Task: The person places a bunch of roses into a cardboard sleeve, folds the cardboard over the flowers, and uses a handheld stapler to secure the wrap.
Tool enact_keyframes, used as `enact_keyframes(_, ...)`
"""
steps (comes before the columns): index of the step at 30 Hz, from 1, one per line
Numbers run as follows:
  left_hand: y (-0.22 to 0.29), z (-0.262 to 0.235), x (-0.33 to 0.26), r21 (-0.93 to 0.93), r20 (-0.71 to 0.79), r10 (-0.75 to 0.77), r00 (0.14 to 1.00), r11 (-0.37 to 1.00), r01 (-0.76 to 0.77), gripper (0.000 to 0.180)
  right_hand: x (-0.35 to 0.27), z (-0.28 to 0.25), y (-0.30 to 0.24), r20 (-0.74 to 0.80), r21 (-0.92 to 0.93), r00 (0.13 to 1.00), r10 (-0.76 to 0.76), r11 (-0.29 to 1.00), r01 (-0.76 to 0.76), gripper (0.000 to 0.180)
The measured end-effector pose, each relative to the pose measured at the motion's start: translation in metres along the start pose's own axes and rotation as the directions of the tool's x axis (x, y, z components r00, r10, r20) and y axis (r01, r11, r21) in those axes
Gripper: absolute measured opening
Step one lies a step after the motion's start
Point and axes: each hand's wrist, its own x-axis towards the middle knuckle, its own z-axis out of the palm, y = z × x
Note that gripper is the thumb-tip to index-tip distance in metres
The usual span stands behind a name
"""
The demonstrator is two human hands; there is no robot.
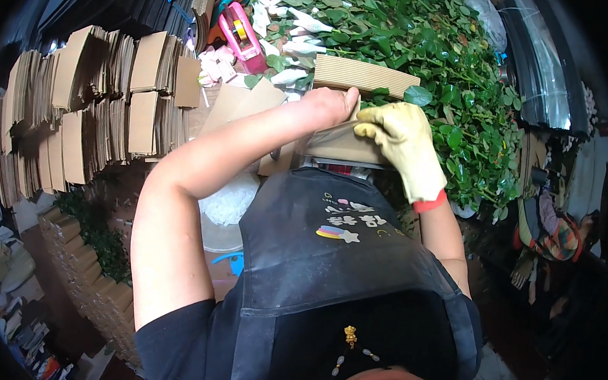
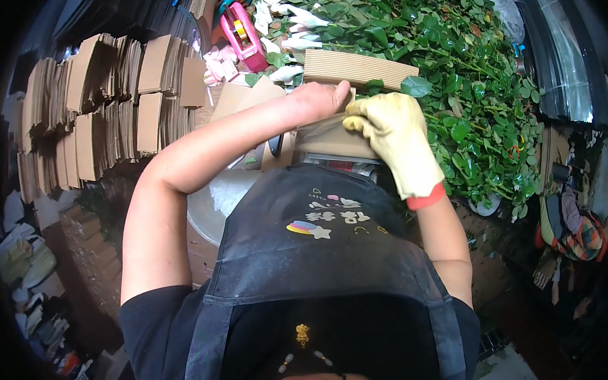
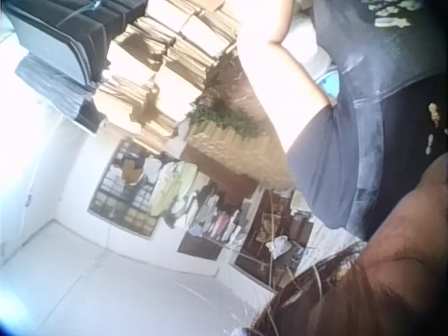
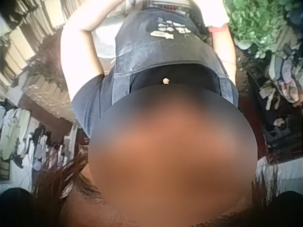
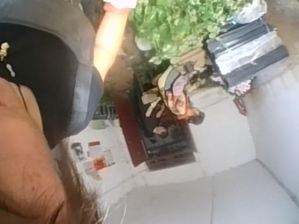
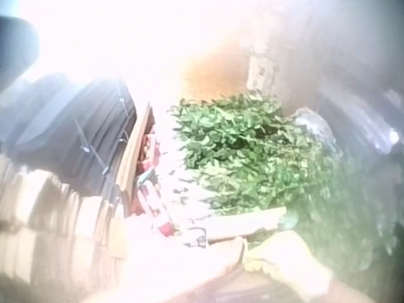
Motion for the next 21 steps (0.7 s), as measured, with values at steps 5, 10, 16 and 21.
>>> enact_keyframes(5, -0.003, -0.061, -0.003, -0.029, 0.235, 0.102, 0.967, 0.995, -0.098, 0.027, 0.007, 0.031, 0.038, -0.024, 0.035, 0.997, 0.08, 0.996, -0.079, 0.013)
enact_keyframes(10, 0.009, 0.006, -0.066, 0.244, -0.133, 0.469, 0.873, 0.869, -0.43, 0.043, 0.003, 0.046, 0.051, -0.116, -0.107, 0.992, 0.055, 0.992, -0.067, 0.018)
enact_keyframes(16, -0.003, 0.049, -0.076, 0.327, -0.364, 0.453, 0.814, 0.88, -0.344, 0.056, 0.035, 0.003, 0.002, 0.053, -0.179, 0.958, 0.284, 0.946, -0.27, 0.021)
enact_keyframes(21, 0.01, 0.057, -0.066, 0.377, -0.443, 0.414, 0.795, 0.891, -0.254, 0.053, 0.054, -0.005, 0.039, -0.071, -0.361, 0.997, -0.026, 0.933, -0.002, 0.039)
